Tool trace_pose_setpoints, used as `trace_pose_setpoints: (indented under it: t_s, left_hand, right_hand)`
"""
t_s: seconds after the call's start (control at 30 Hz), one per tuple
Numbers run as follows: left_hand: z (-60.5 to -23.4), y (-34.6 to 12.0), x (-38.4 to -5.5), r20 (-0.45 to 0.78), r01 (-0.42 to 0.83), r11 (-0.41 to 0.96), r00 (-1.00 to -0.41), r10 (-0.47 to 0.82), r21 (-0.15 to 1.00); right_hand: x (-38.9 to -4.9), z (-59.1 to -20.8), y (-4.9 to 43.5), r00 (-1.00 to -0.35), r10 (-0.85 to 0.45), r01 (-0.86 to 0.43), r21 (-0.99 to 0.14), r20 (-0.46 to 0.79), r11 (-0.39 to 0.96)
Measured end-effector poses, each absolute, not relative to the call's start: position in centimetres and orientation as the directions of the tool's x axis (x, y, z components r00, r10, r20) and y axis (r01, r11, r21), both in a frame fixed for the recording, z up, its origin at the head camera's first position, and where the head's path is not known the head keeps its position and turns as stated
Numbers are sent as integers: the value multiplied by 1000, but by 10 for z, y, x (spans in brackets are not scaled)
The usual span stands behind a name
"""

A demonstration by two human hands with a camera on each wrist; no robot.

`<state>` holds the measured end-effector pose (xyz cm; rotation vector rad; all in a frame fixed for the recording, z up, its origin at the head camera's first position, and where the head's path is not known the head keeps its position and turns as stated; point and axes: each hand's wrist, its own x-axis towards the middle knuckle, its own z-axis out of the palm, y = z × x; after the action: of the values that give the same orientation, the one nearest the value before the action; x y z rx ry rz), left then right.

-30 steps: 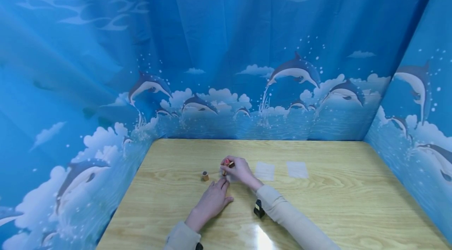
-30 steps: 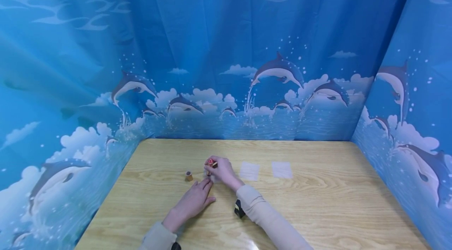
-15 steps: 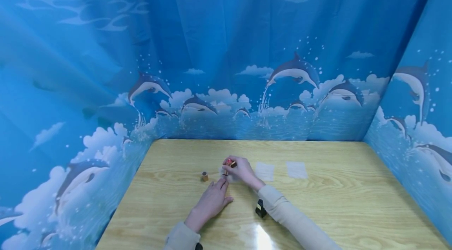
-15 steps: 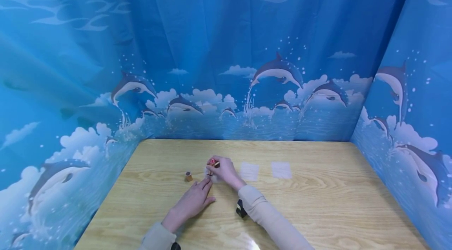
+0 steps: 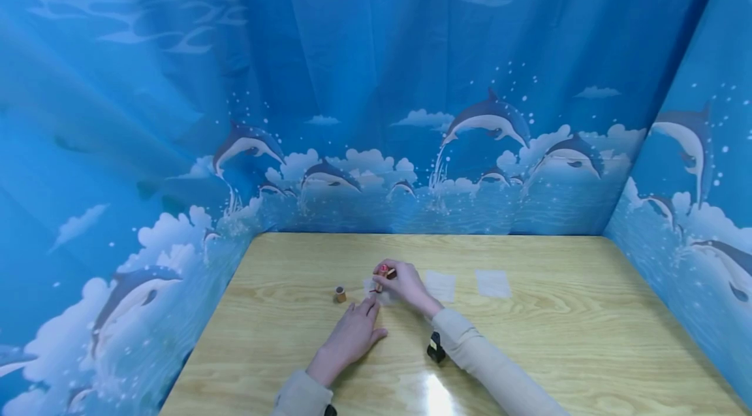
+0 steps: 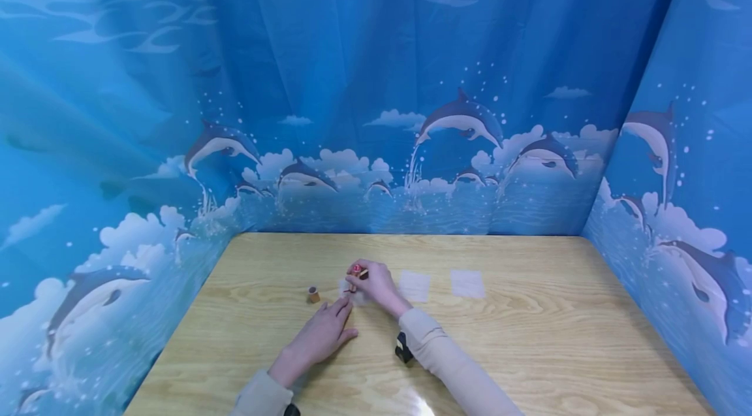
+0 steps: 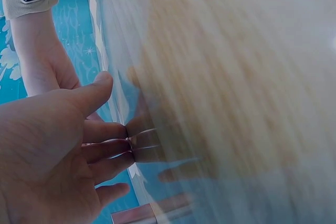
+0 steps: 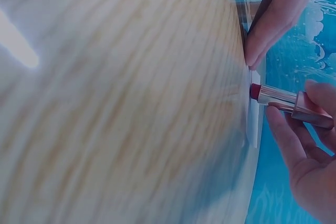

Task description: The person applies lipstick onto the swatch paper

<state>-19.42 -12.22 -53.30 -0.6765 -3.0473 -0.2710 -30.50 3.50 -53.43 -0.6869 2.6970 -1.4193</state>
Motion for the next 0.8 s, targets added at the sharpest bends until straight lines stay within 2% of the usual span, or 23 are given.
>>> trace_pose_setpoints:
  t_s: [0.8]
  left_hand:
    - [-533, -122, -195, 3, 402, 899, -913, 408, 177]
  right_hand:
    - [-307, -537, 46, -903, -379, -381, -783, 202, 492]
